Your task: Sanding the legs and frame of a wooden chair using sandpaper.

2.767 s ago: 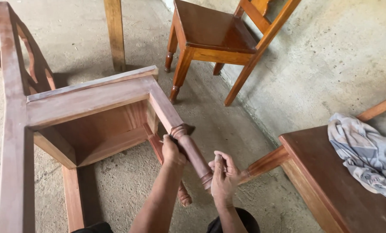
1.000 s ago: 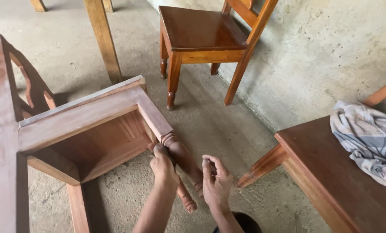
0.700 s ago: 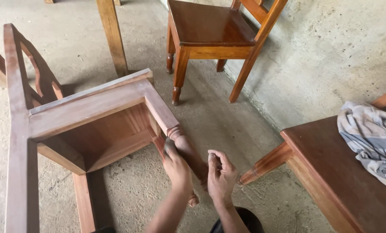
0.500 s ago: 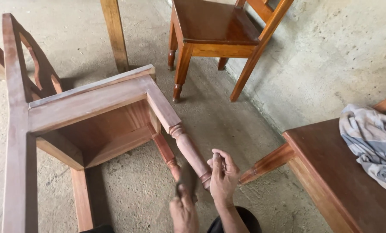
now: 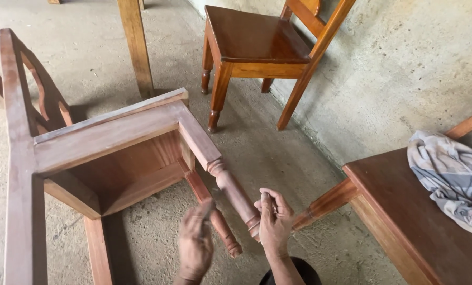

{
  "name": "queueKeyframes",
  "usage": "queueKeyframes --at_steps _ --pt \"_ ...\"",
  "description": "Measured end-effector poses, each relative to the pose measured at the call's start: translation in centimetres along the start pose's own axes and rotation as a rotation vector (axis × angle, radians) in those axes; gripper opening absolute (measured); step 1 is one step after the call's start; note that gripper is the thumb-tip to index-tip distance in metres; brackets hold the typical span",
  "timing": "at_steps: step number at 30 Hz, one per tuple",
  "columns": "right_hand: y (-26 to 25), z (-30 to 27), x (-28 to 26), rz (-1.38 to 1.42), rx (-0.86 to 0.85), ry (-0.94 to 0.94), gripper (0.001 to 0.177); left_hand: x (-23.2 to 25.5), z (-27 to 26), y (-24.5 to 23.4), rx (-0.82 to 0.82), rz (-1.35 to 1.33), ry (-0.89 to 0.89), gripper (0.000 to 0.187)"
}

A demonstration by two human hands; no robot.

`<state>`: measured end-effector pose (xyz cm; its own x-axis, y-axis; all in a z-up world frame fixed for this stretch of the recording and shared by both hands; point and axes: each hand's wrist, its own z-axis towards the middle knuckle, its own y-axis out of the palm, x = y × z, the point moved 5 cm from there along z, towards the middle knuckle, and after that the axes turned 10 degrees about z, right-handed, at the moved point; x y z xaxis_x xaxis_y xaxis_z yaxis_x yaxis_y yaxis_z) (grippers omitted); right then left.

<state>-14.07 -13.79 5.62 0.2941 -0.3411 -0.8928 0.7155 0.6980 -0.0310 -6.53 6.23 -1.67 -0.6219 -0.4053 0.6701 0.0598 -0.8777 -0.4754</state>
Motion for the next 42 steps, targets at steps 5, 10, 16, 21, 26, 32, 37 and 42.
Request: queueKeyframes --at_steps 5,10,16,21,26,32,37,42 --pt "0.3 -0.3 -0.4 0.052 0.004 -0.065 0.015 4.5 10.9 -4.0 -0.040 0.853 0.310 0.050" --pt "0.6 0.2 -0.1 0.000 0.035 -0.120 0.013 3.5 16.3 -0.1 -0.496 0.717 0.427 0.047" --pt "0.5 -0.4 -1.5 -0.077 0.065 -0.100 0.012 3.3 12.9 -3.2 -0.376 0.537 0.553 0.049" --pt "0.5 -0.5 -1.6 -0.160 0.043 -0.024 0.012 6.9 17.5 -0.8 -0.679 0.689 0.398 0.046" --pt "0.8 -0.4 -2.8 -0.097 0.018 -0.058 0.011 6.1 14.2 -2.2 -0.368 0.327 0.607 0.044" --pt "0.8 -0.5 -3.2 -0.092 -0.008 -0.122 0.011 11.7 18.0 -0.6 -1.070 0.985 0.289 0.055" --pt "0.9 -0.5 -1.6 -0.066 0.003 -0.106 0.011 6.6 15.0 1.4 -0.406 0.480 0.590 0.051" --pt "0.8 -0.5 -3.2 -0.099 -0.001 -0.174 0.010 8.8 17.1 1.8 -0.919 0.858 0.203 0.059"
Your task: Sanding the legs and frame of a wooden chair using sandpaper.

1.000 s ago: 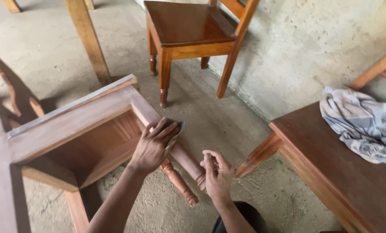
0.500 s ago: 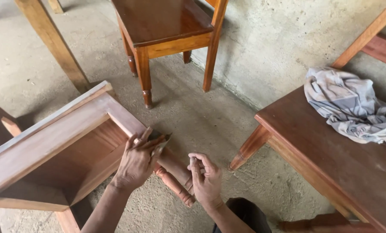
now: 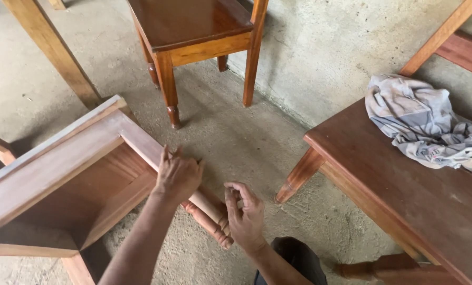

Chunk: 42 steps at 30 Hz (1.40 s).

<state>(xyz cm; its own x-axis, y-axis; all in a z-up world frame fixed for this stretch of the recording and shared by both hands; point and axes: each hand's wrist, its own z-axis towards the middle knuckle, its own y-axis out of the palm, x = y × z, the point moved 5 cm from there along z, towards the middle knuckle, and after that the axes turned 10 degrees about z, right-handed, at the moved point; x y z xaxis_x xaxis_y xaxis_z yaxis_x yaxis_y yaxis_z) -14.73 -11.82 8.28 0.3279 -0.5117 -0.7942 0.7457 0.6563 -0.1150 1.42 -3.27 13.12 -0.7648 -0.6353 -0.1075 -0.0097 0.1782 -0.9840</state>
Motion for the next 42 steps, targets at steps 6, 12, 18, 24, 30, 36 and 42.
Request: queueKeyframes --at_steps 6,12,18,24,30,36,42 --pt "0.4 0.1 1.6 -0.023 -0.021 0.198 0.014 0.8 -10.1 5.5 0.875 -0.455 -0.013 0.046" --pt "0.1 -1.0 -6.2 -0.161 0.002 -0.253 0.021 4.3 -15.0 13.1 0.730 -2.526 -0.904 0.053" --pt "1.8 -4.8 -9.1 0.383 -0.106 0.146 0.044 9.4 -12.6 7.5 0.241 -3.068 -0.118 0.048" --pt "-2.0 -3.8 -3.2 0.248 0.012 0.364 0.034 12.8 -8.4 16.2 0.301 -2.585 -0.251 0.023" --pt "3.6 1.0 -4.4 -0.759 -0.441 0.253 0.045 8.5 -6.6 14.2 0.366 -2.355 -0.372 0.041" --pt "6.8 2.6 -1.8 -0.586 -0.727 -0.044 0.045 12.0 -5.0 12.3 -0.280 -2.961 -0.077 0.079" --pt "4.0 0.2 0.1 -0.656 -0.856 -0.410 0.043 14.2 -6.2 12.2 -0.314 -3.063 -0.112 0.078"
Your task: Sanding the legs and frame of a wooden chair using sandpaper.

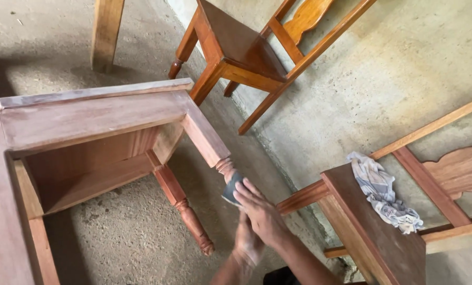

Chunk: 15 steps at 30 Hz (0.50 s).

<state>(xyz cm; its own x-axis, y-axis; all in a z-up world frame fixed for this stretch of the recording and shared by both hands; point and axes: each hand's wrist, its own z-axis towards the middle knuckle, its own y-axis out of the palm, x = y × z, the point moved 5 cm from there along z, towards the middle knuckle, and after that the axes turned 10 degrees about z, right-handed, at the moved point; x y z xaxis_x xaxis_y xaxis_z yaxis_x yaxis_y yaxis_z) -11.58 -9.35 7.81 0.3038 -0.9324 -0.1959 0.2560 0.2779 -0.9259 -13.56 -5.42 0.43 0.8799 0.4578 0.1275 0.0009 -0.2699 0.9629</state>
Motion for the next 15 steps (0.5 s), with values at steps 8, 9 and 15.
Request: queueKeyframes --at_steps 8,9,15 --pt "-3.9 -3.8 -1.9 0.129 -0.196 0.048 0.044 -5.3 4.0 -4.0 -0.101 -0.064 -0.043 0.064" --pt "-6.0 -4.6 -2.9 0.128 -0.187 0.058 0.044 -4.7 3.5 -3.5 -0.102 -0.056 -0.054 0.064" --pt "-10.9 -8.6 -1.4 0.499 0.176 0.618 0.036 -3.3 -0.8 -1.0 0.080 0.245 -0.109 0.083"
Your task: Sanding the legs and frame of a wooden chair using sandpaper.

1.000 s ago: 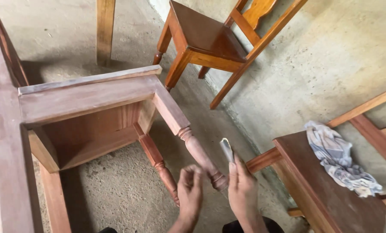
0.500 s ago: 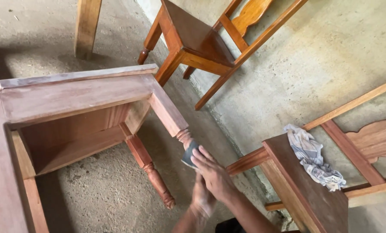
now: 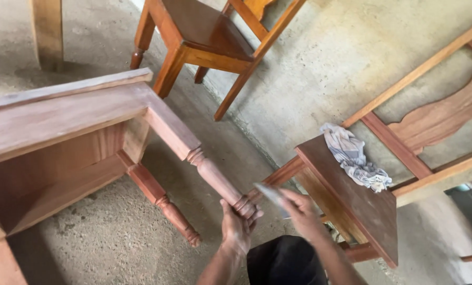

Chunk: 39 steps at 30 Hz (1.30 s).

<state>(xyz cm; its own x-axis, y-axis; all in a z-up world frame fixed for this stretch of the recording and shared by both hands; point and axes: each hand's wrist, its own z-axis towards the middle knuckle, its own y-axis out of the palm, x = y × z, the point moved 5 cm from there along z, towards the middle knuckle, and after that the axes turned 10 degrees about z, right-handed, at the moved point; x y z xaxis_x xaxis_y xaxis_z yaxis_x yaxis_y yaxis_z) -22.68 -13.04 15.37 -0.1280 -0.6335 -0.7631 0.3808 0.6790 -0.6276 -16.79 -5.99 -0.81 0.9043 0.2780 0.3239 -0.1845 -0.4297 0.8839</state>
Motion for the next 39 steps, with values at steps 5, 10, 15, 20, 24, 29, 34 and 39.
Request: queueKeyframes --at_steps 5,10,15,20,24,29,34,39 --pt "9.6 4.9 5.6 0.012 -0.168 0.152 0.044 0.9 -4.7 -1.9 0.290 0.177 -0.022 0.094" --pt "5.9 -1.3 3.6 0.327 -0.041 0.408 0.043 8.9 -7.4 -8.0 0.793 0.429 0.707 0.061" --pt "2.7 -3.4 7.9 0.835 0.177 0.513 0.040 18.8 -8.4 -0.2 0.805 0.906 1.174 0.051" --pt "13.2 0.8 14.2 1.612 -0.062 1.114 0.055 22.3 -0.2 2.4 1.134 1.936 0.994 0.072" --pt "12.2 0.5 7.0 2.151 -0.390 0.881 0.046 22.1 -0.3 3.5 1.206 2.096 0.959 0.075" --pt "14.7 -0.2 8.5 2.330 -0.103 1.363 0.044 22.4 -0.3 3.4 1.183 2.158 0.768 0.082" --pt "12.5 0.8 5.0 2.420 -0.478 1.041 0.046 22.1 -0.3 3.6 1.201 2.181 0.835 0.081" --pt "9.1 -0.7 2.5 2.069 0.097 1.273 0.053 21.7 -0.7 3.5 1.182 2.145 0.768 0.078"
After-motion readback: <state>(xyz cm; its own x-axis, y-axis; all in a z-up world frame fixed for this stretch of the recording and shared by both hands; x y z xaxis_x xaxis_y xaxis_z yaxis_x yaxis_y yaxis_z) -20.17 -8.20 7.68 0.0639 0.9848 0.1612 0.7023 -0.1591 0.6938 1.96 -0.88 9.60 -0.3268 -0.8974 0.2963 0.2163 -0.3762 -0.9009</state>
